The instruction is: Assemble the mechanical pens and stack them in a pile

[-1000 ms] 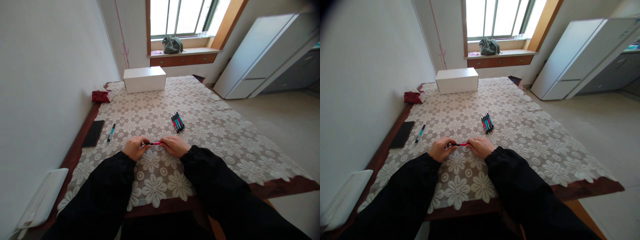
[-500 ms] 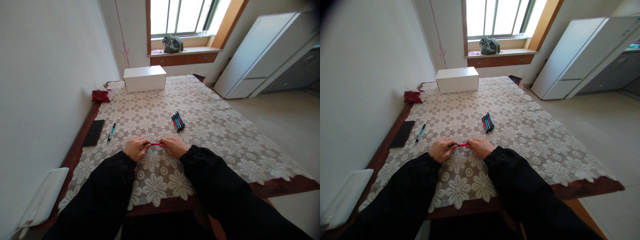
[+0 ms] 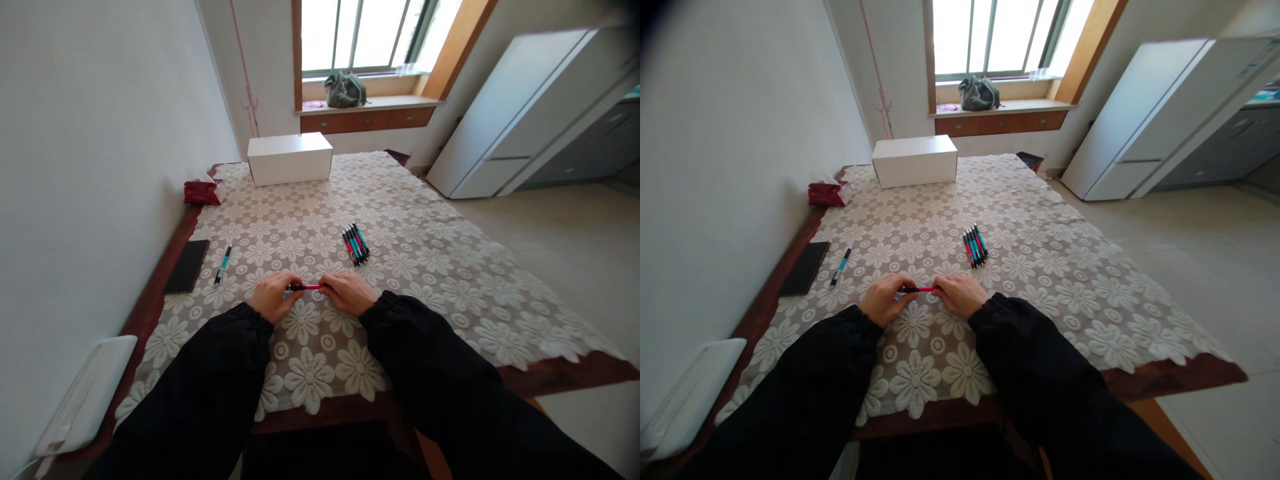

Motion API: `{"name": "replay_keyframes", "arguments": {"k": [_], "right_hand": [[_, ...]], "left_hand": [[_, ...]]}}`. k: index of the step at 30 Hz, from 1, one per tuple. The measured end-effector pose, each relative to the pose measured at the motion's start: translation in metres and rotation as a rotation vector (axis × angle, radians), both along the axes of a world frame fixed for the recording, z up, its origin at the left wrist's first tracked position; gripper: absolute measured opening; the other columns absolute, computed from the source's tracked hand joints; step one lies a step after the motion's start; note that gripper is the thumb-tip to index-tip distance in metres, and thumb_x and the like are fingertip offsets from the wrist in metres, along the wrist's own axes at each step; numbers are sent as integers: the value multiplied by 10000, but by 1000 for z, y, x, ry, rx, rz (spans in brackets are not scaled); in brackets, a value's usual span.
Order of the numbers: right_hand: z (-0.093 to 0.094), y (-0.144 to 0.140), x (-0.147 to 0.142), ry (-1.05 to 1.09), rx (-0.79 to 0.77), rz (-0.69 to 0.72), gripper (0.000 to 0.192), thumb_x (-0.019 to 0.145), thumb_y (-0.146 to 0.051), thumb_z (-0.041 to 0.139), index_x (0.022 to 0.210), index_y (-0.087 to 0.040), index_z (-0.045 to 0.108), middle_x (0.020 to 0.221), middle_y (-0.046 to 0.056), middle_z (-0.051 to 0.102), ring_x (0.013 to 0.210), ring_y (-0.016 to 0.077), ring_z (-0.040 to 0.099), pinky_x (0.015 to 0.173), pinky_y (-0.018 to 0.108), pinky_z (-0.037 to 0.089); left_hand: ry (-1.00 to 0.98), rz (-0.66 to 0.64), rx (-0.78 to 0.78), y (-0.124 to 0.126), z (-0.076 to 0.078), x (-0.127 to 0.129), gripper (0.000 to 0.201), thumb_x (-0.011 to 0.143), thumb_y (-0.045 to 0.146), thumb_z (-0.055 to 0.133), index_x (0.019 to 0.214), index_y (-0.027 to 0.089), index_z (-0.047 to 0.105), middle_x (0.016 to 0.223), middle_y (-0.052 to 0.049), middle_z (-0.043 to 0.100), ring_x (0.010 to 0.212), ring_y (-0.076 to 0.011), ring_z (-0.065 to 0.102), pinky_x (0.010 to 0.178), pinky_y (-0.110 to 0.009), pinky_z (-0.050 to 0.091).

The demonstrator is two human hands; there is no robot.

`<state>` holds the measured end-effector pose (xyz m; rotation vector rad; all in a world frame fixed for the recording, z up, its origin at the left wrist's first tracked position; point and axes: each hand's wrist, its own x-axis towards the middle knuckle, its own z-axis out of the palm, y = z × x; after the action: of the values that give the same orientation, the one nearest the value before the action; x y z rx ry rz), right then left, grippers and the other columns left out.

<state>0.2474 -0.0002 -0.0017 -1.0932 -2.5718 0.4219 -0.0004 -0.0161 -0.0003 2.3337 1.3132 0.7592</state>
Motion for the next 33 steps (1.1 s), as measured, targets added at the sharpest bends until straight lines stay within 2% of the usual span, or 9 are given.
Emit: {"name": "replay_keyframes", "arguments": {"k": [2,6,10,14,17,21,24,27,33], "right_hand": [[0,0,0,2,0,5,139,1039,-266,491,1008,-192,605,936,68,707,872,215,672,737,282,432],[-1,1,0,18,2,11,133,1039,-267,496,1018,-196,606,935,64,708,871,209,671,747,279,436],[-2,1,0,22,5,15,129,1035,-262,496,1014,-193,603,937,66,706,870,211,674,740,282,439],[-2,0,0,17,5,17,118,1026,-258,509,1007,-197,608,947,67,708,878,214,673,740,283,441],[-1,0,0,29,0,25,113,1024,-251,510,1004,-198,608,950,64,707,877,210,673,744,282,443],[-1,1,0,38,7,30,115,1022,-252,513,998,-190,607,931,67,702,874,216,675,746,286,445],[-2,1,0,39,6,36,122,1023,-266,521,995,-190,612,934,69,700,881,217,671,751,287,447],[-3,2,1,47,-1,41,127,1025,-278,527,992,-194,616,931,65,699,875,211,669,747,282,449],[-2,1,0,68,3,44,107,1019,-269,535,995,-197,612,950,69,702,891,215,670,771,290,462]], "left_hand": [[25,-22,7,0,1,0,79,956,291,636,980,224,671,943,-21,723,895,-209,658,814,-326,525],[72,-17,24,0,3,0,214,1020,325,526,926,228,692,914,-24,734,926,-231,654,844,-355,523],[6,-30,21,0,4,1,181,950,342,657,1093,236,683,1016,-30,738,981,-231,662,888,-366,531],[30,-61,13,-1,5,2,111,959,313,630,1003,244,705,997,-21,747,984,-230,661,896,-371,529],[68,-54,14,0,5,2,202,1005,330,553,941,240,721,957,-24,754,955,-231,657,889,-373,522],[26,-60,23,1,3,1,158,964,345,636,1059,237,702,1031,-30,748,984,-235,654,896,-376,520],[12,-75,30,1,2,1,133,924,324,693,1018,230,688,1004,-30,739,980,-234,657,885,-371,522],[41,-79,37,1,3,1,109,964,316,633,940,226,690,947,-29,735,959,-231,654,878,-374,520],[46,-61,16,-1,8,3,149,997,319,569,994,235,692,993,-32,742,992,-233,652,913,-380,514]]}}
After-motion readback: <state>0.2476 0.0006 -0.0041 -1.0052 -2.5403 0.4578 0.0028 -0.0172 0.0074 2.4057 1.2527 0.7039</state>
